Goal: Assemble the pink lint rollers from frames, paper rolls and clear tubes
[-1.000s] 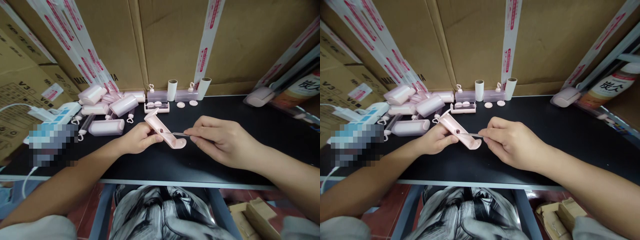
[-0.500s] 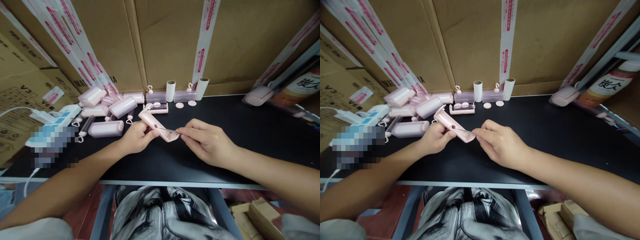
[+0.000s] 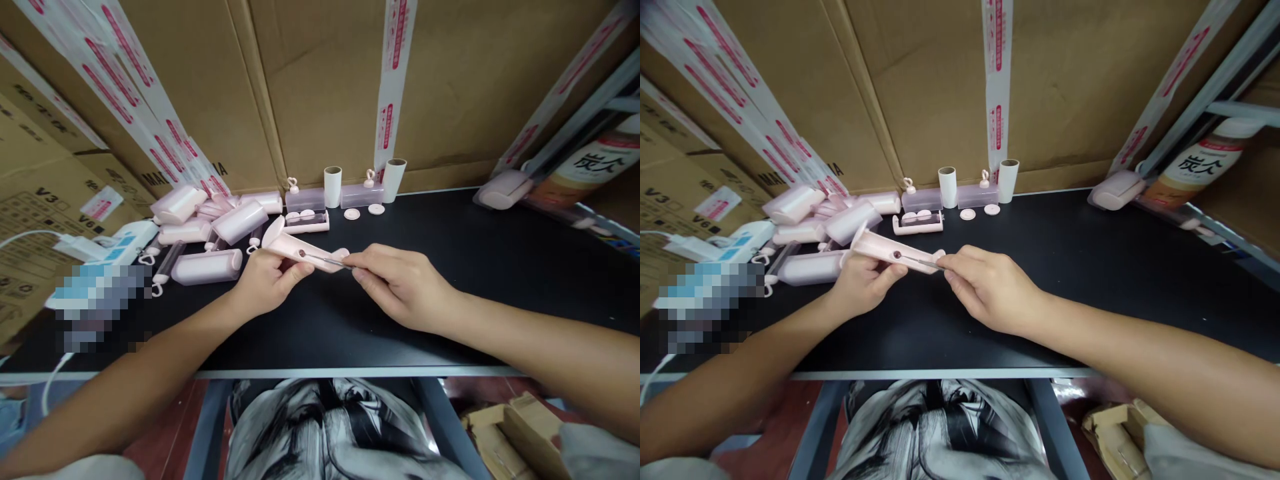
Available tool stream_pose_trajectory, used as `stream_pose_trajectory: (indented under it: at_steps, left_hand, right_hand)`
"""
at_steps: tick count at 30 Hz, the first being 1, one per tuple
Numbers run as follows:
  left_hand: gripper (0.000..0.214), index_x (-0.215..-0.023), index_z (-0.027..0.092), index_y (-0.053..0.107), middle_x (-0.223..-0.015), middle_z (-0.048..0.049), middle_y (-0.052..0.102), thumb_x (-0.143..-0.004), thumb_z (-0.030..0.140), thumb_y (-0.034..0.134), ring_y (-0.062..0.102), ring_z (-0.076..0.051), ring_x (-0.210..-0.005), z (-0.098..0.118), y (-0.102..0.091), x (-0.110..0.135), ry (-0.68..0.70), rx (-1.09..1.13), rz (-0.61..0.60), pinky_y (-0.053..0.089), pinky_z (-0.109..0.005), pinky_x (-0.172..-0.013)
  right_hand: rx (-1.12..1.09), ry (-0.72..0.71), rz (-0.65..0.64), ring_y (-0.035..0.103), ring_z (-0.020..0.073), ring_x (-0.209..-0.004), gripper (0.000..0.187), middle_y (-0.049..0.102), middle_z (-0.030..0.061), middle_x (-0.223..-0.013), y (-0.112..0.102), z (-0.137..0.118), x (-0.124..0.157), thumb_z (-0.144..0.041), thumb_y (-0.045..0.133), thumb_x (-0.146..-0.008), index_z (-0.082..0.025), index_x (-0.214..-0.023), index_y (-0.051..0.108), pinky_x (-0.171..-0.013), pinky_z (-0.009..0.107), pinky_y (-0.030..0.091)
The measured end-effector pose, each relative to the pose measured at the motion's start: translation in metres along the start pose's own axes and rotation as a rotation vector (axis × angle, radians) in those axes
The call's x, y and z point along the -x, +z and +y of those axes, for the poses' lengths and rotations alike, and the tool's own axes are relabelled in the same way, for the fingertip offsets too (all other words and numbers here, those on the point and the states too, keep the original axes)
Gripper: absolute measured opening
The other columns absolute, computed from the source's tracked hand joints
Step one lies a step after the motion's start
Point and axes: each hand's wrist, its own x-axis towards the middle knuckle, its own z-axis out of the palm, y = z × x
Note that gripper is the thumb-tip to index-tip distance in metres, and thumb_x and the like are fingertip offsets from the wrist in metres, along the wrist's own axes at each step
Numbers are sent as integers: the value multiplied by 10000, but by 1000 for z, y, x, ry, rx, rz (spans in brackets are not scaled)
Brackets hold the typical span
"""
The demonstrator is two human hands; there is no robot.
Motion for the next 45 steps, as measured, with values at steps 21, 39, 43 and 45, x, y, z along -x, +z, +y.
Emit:
stream_pose_trajectory:
  at_steps: [21,39,43,45]
  left_hand:
    - [440,-993,155,614,-912,-53,663,-1074,551,439,615,-172,-786,-6,-13,-3,167,206,-264,478,-282,-730]
    - [439,-1030,134,707,-869,-67,747,-1034,541,542,697,-180,-744,-14,-10,-3,186,159,-208,525,-271,-677]
    - [431,-992,135,688,-812,-47,720,-1051,521,506,678,-162,-695,-14,-11,-2,203,178,-228,508,-259,-645]
    - [434,-976,136,676,-785,-37,707,-1054,524,499,664,-152,-668,-14,-11,-2,212,180,-219,496,-249,-623]
  right_hand:
    - [-135,12,-146,639,138,-700,247,674,38,-817,-20,-4,-6,-115,577,-990,-120,-1159,757,-655,262,503]
    - [-178,15,-133,614,136,-724,257,654,40,-819,-12,-7,-1,-125,555,-1020,-106,-1183,753,-668,265,495]
    - [-173,9,-121,617,135,-722,257,657,41,-825,-12,-7,-2,-118,561,-1015,-102,-1195,745,-664,264,498]
    - [-172,4,-111,612,130,-713,253,651,36,-817,-12,-8,-2,-113,563,-1014,-101,-1192,743,-657,258,495]
